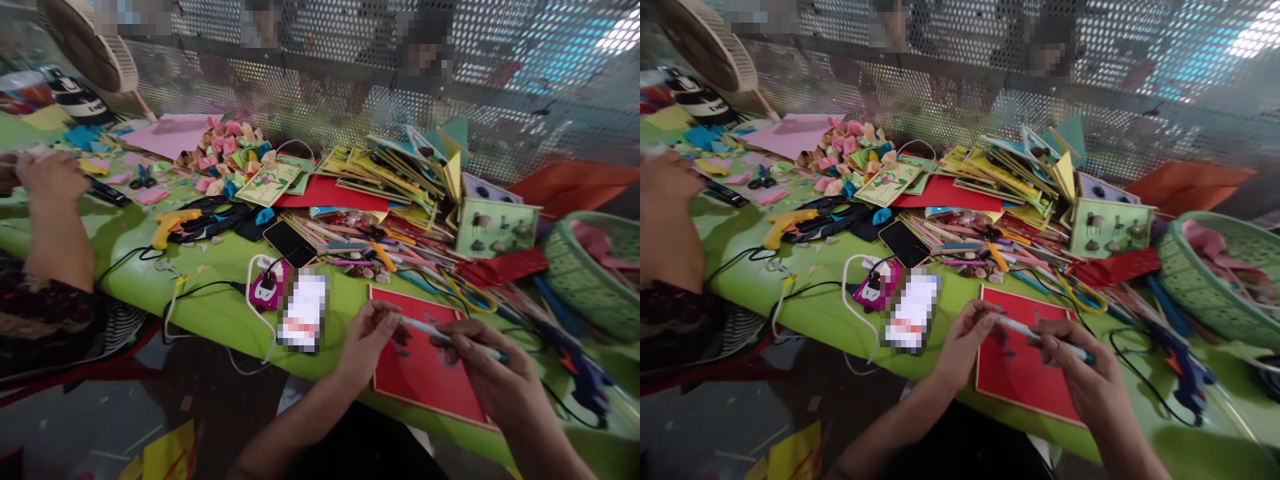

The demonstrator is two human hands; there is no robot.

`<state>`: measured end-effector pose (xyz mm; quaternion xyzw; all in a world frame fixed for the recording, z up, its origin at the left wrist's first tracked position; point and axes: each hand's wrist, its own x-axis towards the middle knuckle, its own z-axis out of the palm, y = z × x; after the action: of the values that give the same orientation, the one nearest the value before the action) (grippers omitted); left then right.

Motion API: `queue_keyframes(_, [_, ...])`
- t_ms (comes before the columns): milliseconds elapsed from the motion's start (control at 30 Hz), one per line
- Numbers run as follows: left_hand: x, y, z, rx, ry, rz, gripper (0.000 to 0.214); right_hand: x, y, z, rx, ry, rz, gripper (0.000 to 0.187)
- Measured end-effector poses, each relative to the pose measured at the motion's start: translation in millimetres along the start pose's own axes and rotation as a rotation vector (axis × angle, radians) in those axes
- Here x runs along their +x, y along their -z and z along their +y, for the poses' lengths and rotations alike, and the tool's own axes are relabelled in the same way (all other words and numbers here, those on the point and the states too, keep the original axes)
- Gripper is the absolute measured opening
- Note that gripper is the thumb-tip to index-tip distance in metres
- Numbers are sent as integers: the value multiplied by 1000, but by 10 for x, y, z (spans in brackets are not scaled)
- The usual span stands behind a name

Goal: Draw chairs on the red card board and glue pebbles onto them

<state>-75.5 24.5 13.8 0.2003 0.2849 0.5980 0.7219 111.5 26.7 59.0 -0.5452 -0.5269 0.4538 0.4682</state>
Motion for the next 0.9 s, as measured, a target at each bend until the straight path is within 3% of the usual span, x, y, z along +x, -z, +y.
queue_keyframes(133, [-19, 12, 13, 117, -6, -6, 53, -54, 54, -30, -331, 48, -12, 32])
queue_keyframes(367, [-48, -3, 48, 158, -37, 52, 53, -108, -26, -83, -691, 374, -109, 15])
queue_keyframes(667, [-58, -22, 71, 179, -49, 73, 55, -73, -200, 9, -717, 542, -157, 10])
queue_keyframes(900, [-36, 16, -9, 139, -53, 132, 56, -21, -259, 17, -630, 421, -181, 11])
